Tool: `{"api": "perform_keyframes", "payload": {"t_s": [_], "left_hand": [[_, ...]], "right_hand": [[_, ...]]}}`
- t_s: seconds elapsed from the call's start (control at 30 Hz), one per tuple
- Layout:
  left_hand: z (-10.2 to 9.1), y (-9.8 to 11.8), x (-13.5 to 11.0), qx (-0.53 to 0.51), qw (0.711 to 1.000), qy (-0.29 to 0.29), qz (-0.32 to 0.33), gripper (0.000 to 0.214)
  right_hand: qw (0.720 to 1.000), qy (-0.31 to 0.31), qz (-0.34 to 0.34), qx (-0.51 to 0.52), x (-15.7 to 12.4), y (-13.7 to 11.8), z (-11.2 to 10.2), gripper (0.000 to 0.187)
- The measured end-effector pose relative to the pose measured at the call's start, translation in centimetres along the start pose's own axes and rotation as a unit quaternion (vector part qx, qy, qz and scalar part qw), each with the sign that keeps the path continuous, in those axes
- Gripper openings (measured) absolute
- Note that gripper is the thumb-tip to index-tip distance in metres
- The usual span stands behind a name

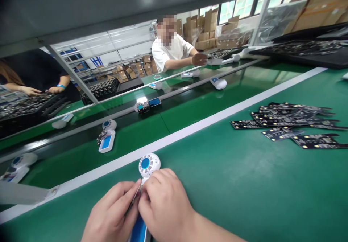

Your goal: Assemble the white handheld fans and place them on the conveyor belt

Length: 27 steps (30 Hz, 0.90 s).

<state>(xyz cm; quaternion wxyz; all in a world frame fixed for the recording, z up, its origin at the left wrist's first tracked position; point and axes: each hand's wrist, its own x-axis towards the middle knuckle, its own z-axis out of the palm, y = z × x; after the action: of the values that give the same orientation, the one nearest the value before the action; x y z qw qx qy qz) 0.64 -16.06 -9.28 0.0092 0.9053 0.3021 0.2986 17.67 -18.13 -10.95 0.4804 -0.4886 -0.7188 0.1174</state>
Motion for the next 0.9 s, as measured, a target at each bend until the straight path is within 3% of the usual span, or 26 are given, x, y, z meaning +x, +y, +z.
{"api": "perform_keyframes", "payload": {"t_s": [0.13,0.3,0.37,0.43,0.5,0.57,0.67,0.73,0.8,0.9], "left_hand": [[-0.3,0.0,0.3,-0.033,0.999,-0.018,-0.012,0.038],[-0.6,0.1,1.0,-0.117,0.991,-0.032,-0.056,0.032],[-0.9,-0.3,1.5,-0.176,0.974,-0.049,-0.135,0.026],[-1.4,-1.8,2.0,-0.212,0.941,-0.067,-0.257,0.021],[-2.5,-4.6,2.6,-0.172,0.908,-0.078,-0.374,0.024],[-4.3,-8.5,3.6,-0.069,0.891,-0.07,-0.442,0.032],[-7.5,-14.5,5.9,0.07,0.889,-0.024,-0.453,0.041],[-8.5,-17.3,8.0,0.142,0.893,-0.011,-0.427,0.048],[-7.8,-18.6,10.3,0.187,0.907,-0.018,-0.376,0.045],[-3.4,-18.7,13.5,0.198,0.932,-0.057,-0.298,0.032]], "right_hand": [[0.998,-0.005,-0.067,-0.022,-0.3,0.3,0.3,0.021],[0.997,0.006,-0.081,-0.006,0.0,0.3,0.3,0.021],[0.997,0.008,-0.073,0.015,0.4,0.4,0.1,0.018],[0.998,0.016,-0.057,0.027,0.7,0.8,-0.2,0.013],[0.998,0.029,-0.05,0.022,0.9,1.3,-0.4,0.016],[0.998,0.035,-0.051,0.011,0.8,1.9,-0.2,0.025],[0.998,0.029,-0.05,0.0,0.5,2.4,0.5,0.03],[0.999,0.017,-0.044,-0.001,0.3,2.5,1.0,0.033],[1.0,-0.002,-0.028,0.001,0.1,2.5,1.4,0.036],[0.999,-0.033,0.004,-0.004,0.0,2.9,1.8,0.039]]}}
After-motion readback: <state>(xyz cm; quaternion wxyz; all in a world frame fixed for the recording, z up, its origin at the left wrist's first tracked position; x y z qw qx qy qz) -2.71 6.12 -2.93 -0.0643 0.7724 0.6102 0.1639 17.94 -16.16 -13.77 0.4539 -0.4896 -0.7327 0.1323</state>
